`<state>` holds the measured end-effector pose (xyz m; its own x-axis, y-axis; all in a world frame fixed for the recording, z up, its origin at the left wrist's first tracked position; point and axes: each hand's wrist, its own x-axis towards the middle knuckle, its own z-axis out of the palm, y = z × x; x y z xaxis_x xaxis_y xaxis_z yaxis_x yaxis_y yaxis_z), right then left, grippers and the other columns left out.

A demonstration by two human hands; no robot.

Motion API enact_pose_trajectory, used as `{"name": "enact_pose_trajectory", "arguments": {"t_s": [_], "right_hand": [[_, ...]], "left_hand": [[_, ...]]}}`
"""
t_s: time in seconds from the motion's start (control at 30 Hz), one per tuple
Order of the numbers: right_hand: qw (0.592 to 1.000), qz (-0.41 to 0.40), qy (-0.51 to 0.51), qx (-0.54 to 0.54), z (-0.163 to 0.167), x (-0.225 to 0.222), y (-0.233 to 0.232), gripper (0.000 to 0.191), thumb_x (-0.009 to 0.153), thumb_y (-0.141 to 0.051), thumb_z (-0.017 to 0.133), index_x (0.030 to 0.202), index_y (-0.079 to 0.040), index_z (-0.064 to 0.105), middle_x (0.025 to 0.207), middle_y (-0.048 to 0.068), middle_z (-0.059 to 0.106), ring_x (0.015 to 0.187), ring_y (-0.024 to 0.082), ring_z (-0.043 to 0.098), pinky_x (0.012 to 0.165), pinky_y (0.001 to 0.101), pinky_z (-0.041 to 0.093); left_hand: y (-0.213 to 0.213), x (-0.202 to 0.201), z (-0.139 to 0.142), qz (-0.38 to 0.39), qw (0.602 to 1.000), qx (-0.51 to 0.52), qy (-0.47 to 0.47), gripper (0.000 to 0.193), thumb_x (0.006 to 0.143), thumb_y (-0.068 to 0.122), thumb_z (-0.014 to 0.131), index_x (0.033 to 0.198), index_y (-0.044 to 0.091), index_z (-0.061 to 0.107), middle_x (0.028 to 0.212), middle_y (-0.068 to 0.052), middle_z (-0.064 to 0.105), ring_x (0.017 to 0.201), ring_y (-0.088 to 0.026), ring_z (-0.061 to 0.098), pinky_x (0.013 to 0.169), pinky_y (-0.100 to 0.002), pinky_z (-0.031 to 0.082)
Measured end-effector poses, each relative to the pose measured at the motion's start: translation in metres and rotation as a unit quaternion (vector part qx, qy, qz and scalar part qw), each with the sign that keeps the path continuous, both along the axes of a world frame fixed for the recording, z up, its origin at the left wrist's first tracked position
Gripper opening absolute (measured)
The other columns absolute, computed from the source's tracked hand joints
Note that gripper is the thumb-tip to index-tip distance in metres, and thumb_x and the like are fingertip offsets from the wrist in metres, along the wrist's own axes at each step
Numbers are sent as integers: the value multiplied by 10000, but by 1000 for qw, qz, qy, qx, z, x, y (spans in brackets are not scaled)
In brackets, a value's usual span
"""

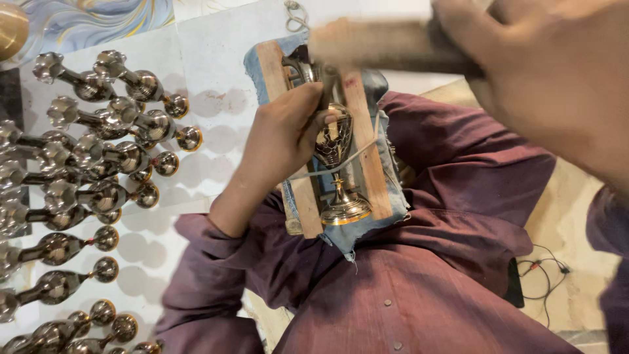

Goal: The person uses a hammer and a small metal punch to engrave a decorative pattern onto a silver-colored metal vase. The vase is held steady between two wooden blocks on the lap while the person repeatedly strikes the punch to create the design.

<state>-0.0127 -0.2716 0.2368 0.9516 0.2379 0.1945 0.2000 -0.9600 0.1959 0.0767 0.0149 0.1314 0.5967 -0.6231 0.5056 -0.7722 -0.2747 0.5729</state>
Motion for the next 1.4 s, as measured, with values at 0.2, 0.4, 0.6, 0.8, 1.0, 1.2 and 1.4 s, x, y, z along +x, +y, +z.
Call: {"name": "enact_pose_trajectory", "arguments": {"t_s": [0.2, 0.4, 0.6, 0.8, 1.0, 1.2, 1.4], "right_hand": [[985, 106, -112, 83, -27, 28, 9, 453, 893, -358, 768, 1179, -30, 642, 918, 142, 687, 766, 283, 677, 632, 370, 540], [977, 150, -151, 26, -44, 38, 13, 510, 865, -404, 693, 1240, -68, 613, 946, 107, 699, 771, 222, 681, 598, 317, 532], [948, 250, -144, -137, 34, 32, 61, 540, 884, -381, 638, 1340, -97, 589, 957, 83, 691, 757, 180, 670, 555, 289, 511], [914, 252, -151, -280, 73, 25, 108, 586, 903, -358, 582, 1440, -127, 565, 967, 60, 683, 743, 139, 659, 511, 262, 491], [931, 201, -92, -290, 61, 17, 94, 621, 908, -332, 632, 1462, -56, 567, 881, 83, 689, 659, 166, 659, 472, 276, 497], [993, 10, 54, 107, 14, 8, 45, 832, 808, -496, 776, 1473, -55, 542, 949, 157, 694, 735, 295, 694, 649, 420, 551], [935, -136, 215, 248, -58, -23, -12, 865, 788, -449, 837, 1487, -60, 507, 910, 175, 721, 752, 285, 744, 693, 399, 603]], "left_hand": [[-6, -26, -20, 159, 982, -82, 58, 246, 1005, 97, 769, 1008, -3, 545, 779, -156, 569, 664, -301, 555, 627, -377, 456], [-10, -44, -36, 185, 954, -196, 133, 126, 1045, 57, 695, 1044, 12, 577, 834, -64, 640, 725, -104, 606, 657, -286, 502], [-23, -62, -56, 192, 911, -325, 165, 157, 1111, 116, 664, 1123, -5, 564, 971, -42, 656, 859, -97, 620, 806, -259, 532], [-24, -65, -66, 265, 911, -293, 121, 212, 1060, 156, 682, 1148, -7, 579, 936, -49, 672, 792, -93, 602, 742, -242, 517], [-26, -63, -58, 170, 875, -395, 222, 146, 1121, 121, 659, 1154, 12, 567, 1008, -52, 670, 835, -87, 633, 824, -262, 549], [-5, -36, -24, 114, 942, -275, 155, 157, 1105, 57, 679, 1218, 41, 571, 996, -83, 655, 866, -170, 705, 766, -268, 597], [-7, -6, 12, -62, 997, 54, -13, 324, 1046, 121, 653, 1328, 34, 518, 1023, -165, 650, 879, -376, 678, 725, -449, 527]]}}
